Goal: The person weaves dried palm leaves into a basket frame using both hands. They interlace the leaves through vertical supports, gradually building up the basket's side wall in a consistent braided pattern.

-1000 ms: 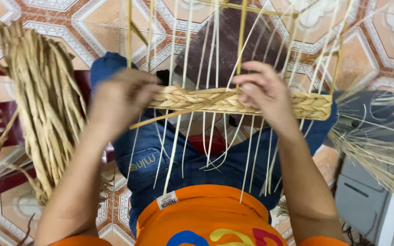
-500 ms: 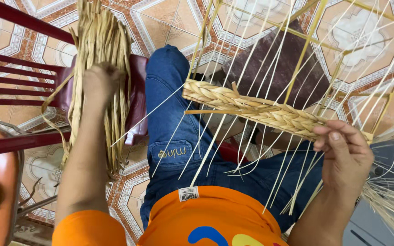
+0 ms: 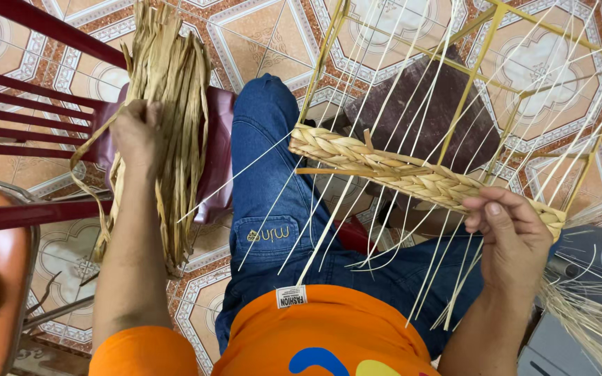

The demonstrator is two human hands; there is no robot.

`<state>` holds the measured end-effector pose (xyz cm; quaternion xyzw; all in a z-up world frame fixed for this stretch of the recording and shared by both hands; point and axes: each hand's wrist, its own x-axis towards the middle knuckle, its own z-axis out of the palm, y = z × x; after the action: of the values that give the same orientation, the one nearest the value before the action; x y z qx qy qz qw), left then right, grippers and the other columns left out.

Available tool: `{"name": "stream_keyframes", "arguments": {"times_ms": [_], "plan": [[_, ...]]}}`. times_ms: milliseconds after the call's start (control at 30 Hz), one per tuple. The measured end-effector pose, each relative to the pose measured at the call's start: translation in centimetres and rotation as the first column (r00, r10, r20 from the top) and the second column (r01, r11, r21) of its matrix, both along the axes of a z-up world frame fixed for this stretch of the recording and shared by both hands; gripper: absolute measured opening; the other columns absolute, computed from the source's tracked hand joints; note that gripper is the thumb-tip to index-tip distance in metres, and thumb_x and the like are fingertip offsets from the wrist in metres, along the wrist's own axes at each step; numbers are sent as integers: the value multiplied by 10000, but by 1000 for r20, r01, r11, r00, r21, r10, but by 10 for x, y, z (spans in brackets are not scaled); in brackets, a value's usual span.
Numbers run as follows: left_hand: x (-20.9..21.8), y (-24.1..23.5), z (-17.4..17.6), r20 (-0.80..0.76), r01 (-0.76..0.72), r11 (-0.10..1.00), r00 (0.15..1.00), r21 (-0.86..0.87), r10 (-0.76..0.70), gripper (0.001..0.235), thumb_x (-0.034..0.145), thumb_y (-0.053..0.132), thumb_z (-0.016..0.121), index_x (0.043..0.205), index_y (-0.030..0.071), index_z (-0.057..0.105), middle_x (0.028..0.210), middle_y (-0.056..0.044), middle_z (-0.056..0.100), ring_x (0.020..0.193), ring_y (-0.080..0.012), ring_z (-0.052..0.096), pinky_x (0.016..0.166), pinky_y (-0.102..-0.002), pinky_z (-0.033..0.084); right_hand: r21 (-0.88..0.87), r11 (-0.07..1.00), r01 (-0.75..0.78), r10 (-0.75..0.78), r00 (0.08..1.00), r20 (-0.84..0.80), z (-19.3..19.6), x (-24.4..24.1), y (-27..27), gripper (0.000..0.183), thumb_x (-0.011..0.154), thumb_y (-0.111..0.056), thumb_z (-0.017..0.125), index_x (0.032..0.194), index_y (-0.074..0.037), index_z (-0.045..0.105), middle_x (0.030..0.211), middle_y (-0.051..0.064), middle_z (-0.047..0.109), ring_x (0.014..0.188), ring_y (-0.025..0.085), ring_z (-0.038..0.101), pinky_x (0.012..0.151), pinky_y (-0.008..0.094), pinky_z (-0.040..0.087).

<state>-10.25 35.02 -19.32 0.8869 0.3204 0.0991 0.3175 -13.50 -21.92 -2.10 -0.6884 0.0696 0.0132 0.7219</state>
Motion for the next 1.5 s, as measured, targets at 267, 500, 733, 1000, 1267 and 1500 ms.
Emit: {"name": "stream_keyframes", "arguments": {"times_ms": [267, 500, 733, 1000, 1267, 1500], "plan": [[-11, -63, 138, 169, 446, 895, 880, 25, -444, 199, 1073, 220, 717, 1210, 83, 762, 790, -70, 711, 573, -138, 584, 463, -355, 425, -219, 971, -92, 100, 995, 29, 24, 6, 30, 225, 1079, -17, 591, 1273, 71, 663, 911, 111, 705, 697, 77, 537, 700, 207, 443], [-13, -139, 230, 108, 787, 468, 467, 402, -877, 280, 909, 202, 814, 1188, 182, 800, 685, -49, 615, 540, -169, 549, 488, -339, 499, 111, 966, -232, 222, 970, 95, 37, 26, 77, 402, 938, 33, 631, 1333, 0, 564, 943, 67, 720, 704, 65, 604, 649, 182, 504], [22, -195, 241, 299, 866, 328, 221, 378, -928, 367, 896, 224, 748, 1195, 18, 699, 911, -104, 704, 723, -206, 603, 619, -308, 551, -86, 992, -94, 113, 961, 252, 15, 25, 87, 84, 1028, 90, 654, 1096, 46, 632, 941, 112, 717, 775, 105, 681, 751, 234, 589], [60, -278, 189, 353, 973, 215, 233, -89, -906, 204, 1054, 224, 612, 1107, 73, 738, 929, -82, 713, 735, -164, 635, 472, -280, 488, -223, 967, -126, 161, 976, 147, 16, 46, 67, 127, 1066, 1, 592, 1171, 16, 661, 953, 105, 730, 780, 101, 698, 708, 235, 613], [84, -295, 169, 216, 942, 245, 295, -228, -931, 206, 975, 260, 663, 1040, 85, 749, 851, -51, 678, 710, -159, 658, 657, -278, 589, -620, 764, -177, 135, 984, -115, -23, 78, 49, 252, 970, -56, 713, 1220, -87, 696, 766, 23, 684, 582, 53, 560, 478, 202, 444], [89, -317, 163, 73, 861, 319, 376, -397, -924, 125, 934, 203, 668, 940, 86, 713, 927, -51, 625, 787, -149, 673, 759, -278, 629, -482, 873, -73, 63, 997, -37, -28, 64, 53, 52, 1001, -19, 706, 990, -51, 668, 733, -25, 643, 602, 23, 566, 506, 191, 445]]}}
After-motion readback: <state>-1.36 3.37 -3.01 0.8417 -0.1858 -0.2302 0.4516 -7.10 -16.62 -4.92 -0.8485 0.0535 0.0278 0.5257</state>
